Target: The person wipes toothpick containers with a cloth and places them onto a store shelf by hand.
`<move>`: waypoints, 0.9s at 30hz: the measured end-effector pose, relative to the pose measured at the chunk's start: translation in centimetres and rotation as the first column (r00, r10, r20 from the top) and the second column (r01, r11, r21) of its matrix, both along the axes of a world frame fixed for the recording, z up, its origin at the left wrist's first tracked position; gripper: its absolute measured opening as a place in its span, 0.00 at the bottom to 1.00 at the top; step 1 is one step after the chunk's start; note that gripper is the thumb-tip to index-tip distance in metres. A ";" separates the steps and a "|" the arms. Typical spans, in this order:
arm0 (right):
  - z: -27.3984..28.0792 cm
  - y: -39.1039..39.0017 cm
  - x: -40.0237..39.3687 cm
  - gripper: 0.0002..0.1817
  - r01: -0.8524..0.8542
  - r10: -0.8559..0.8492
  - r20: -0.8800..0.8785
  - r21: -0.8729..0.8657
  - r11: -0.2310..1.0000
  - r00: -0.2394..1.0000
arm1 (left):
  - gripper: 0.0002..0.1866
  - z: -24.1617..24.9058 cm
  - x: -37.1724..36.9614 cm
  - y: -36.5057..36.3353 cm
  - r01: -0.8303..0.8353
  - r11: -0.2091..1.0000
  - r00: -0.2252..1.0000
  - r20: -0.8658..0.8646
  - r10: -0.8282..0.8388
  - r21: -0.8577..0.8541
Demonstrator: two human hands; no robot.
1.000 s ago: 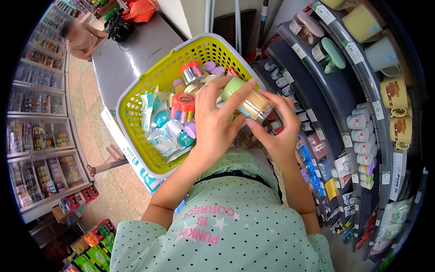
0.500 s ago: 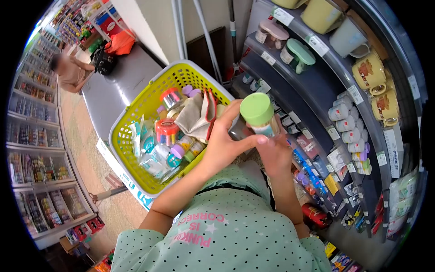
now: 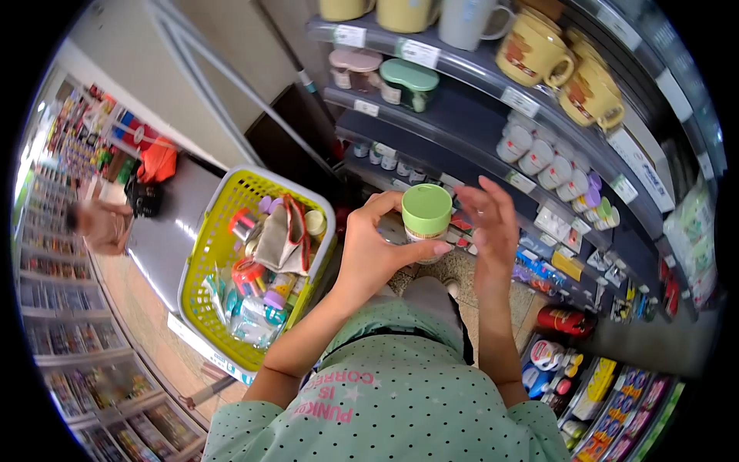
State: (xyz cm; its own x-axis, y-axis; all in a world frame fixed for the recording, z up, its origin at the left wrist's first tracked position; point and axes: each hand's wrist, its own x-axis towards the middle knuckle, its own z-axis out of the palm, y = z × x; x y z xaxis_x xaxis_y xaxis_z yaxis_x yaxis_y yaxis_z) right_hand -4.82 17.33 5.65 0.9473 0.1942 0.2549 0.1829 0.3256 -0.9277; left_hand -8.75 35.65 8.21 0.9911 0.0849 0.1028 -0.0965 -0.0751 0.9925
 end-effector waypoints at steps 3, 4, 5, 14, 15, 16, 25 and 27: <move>2.7 -2.8 0.4 0.38 0.151 -0.112 0.179 -0.223 0.963 0.978 | 0.27 0.1 1.1 -2.4 0.037 0.999 0.999 -0.014 -0.037 0.023; 3.6 -3.8 0.4 0.38 0.185 -0.116 0.233 -0.301 0.935 0.966 | 0.24 0.1 1.6 -3.4 -0.009 0.994 0.994 0.111 -0.004 0.112; 4.4 -4.7 0.2 0.39 0.220 -0.114 0.284 -0.377 0.900 0.952 | 0.24 0.5 1.9 -4.4 -0.044 0.976 0.989 0.146 0.013 0.213; 6.4 -11.1 -0.1 0.34 0.449 -0.256 0.408 -0.501 0.739 0.876 | 0.21 2.4 3.7 -13.0 -0.136 0.855 0.924 0.376 -0.074 0.501; 6.7 -11.8 -0.2 0.34 0.452 -0.269 0.399 -0.494 0.743 0.877 | 0.21 2.5 3.9 -13.8 -0.141 0.847 0.918 0.388 -0.082 0.513; 6.8 -12.6 -0.2 0.34 0.456 -0.282 0.390 -0.486 0.746 0.877 | 0.21 2.6 4.1 -14.5 -0.134 0.842 0.914 0.393 -0.098 0.522; 5.5 -18.9 0.0 0.34 0.513 -0.337 0.398 -0.524 0.680 0.853 | 0.21 1.7 5.5 -21.1 -0.054 0.824 0.894 0.395 -0.212 0.564; 5.2 -20.5 0.0 0.34 0.511 -0.346 0.381 -0.546 0.664 0.857 | 0.20 1.5 5.8 -22.6 -0.026 0.813 0.898 0.372 -0.237 0.581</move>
State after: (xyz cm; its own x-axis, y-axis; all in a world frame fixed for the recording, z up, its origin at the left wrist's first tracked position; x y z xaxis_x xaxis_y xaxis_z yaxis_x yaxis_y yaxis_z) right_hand -4.82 -3.16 10.90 0.8951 -0.0298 0.4449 0.3824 -0.4623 -0.8001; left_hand -2.93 13.05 9.71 0.8421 -0.2207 0.4921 -0.5216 -0.5652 0.6391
